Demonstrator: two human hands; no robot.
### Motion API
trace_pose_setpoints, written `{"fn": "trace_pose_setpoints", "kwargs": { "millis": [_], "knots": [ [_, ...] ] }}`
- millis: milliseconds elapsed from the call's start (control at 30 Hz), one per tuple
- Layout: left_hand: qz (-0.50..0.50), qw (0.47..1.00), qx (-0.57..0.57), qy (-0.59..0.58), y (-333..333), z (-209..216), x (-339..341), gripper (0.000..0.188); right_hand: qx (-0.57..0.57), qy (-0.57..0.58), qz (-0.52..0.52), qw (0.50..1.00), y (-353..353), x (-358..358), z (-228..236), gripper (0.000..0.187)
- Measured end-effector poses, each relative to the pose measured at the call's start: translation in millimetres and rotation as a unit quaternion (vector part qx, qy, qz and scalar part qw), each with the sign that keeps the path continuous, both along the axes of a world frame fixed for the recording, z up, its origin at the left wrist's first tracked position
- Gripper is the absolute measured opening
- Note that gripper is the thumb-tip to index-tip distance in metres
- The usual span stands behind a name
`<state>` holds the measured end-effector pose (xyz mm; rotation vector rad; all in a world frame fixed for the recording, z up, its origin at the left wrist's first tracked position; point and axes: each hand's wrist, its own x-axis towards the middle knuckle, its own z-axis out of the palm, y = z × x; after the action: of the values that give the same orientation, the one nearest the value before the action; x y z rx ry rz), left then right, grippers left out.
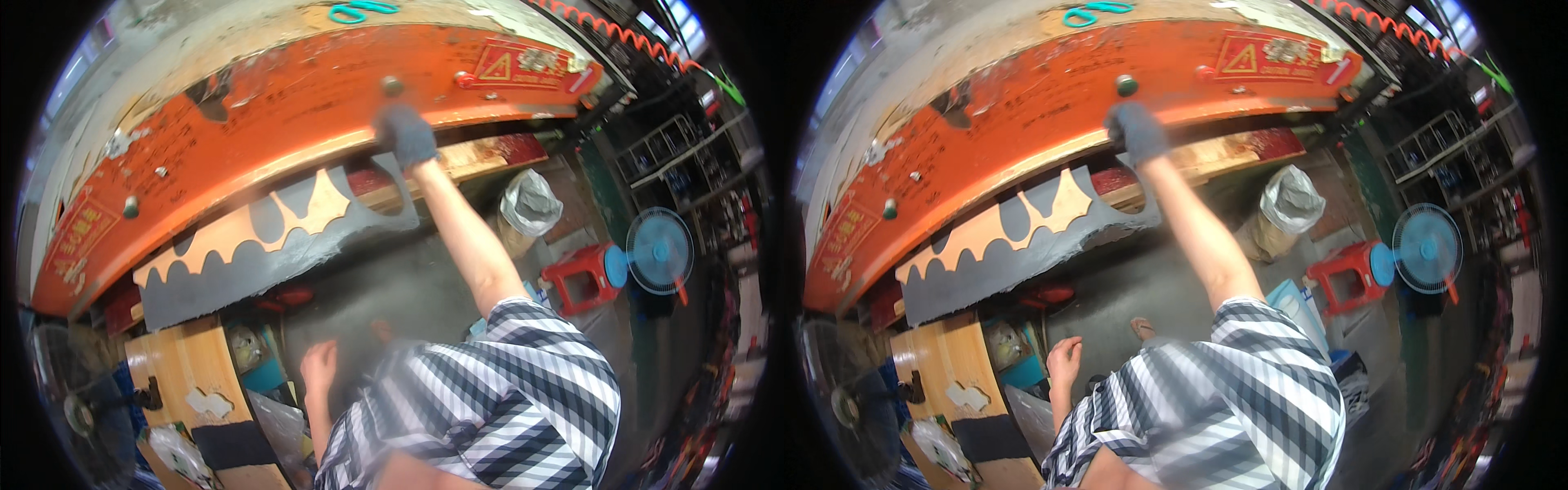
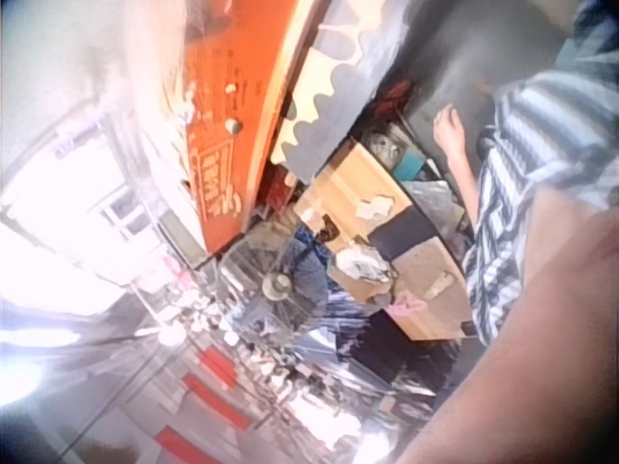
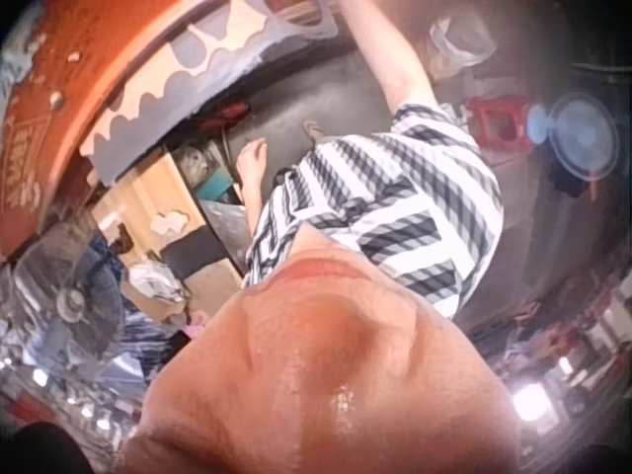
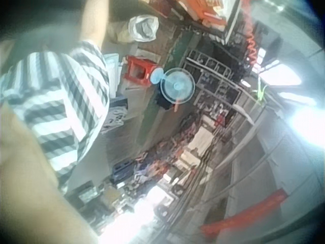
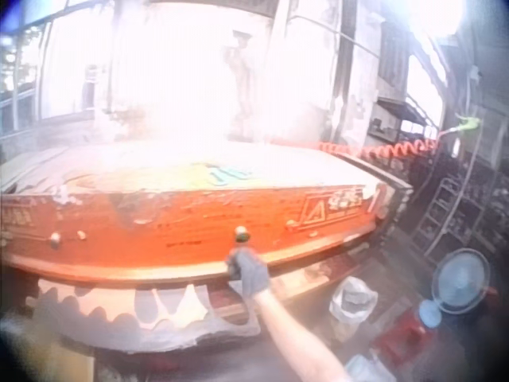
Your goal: The person places a large sheet of black rubber onto a hydraulic cutting press, aligns it, and operates the machine to cut out multiple insole shapes. After cutting, the person removes the insoles and scrap pieces, trims edges with scissors, and places the finished insoles into a plastic bag.
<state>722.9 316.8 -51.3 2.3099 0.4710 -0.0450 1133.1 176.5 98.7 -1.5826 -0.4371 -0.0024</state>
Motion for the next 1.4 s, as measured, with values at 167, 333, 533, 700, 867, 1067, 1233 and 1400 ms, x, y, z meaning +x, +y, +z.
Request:
{"fn": "trace_pose_setpoints", "kwargs": {
  "millis": [167, 333, 533, 700, 867, 1067, 1233, 1400],
  "knots": [
    [0.020, 1.000, 0.002, 0.001, 10.5, 8.4, -9.9, 0.017, -0.284, -0.071, -0.106, 0.950, -51.0, -59.4, -59.2, 0.030],
    [-0.010, 1.000, 0.020, 0.013, 15.2, 9.0, -12.6, 0.016, -0.488, -0.009, -0.087, 0.869, -85.4, -70.0, -119.7, 0.052],
    [-0.043, 0.999, 0.006, 0.019, -0.6, 7.1, 2.0, 0.019, -0.483, -0.019, -0.120, 0.867, -82.4, -66.0, -103.9, 0.037],
    [-0.045, 0.999, -0.007, 0.026, -4.5, 9.9, 2.8, 0.020, -0.506, -0.071, -0.088, 0.855, -75.1, -47.8, -56.0, 0.028],
    [-0.033, 0.994, -0.027, 0.101, 6.4, 5.4, -2.9, 0.022, -0.196, -0.187, -0.003, 0.963, -45.4, -3.5, 5.4, 0.021],
    [-0.024, 0.995, -0.036, 0.092, 4.4, -4.0, -3.7, 0.022, 0.006, 0.126, -0.035, 0.991, 11.0, 8.6, 53.1, 0.006],
    [-0.032, 0.995, -0.041, 0.083, 7.8, 6.5, -2.3, 0.021, -0.424, -0.284, -0.019, 0.860, -18.2, -8.0, -13.4, 0.015],
    [-0.010, 0.995, -0.027, 0.093, 20.8, 25.2, -2.4, 0.019, -0.502, -0.173, -0.173, 0.830, -54.5, -33.4, -100.2, 0.024]
  ]
}}
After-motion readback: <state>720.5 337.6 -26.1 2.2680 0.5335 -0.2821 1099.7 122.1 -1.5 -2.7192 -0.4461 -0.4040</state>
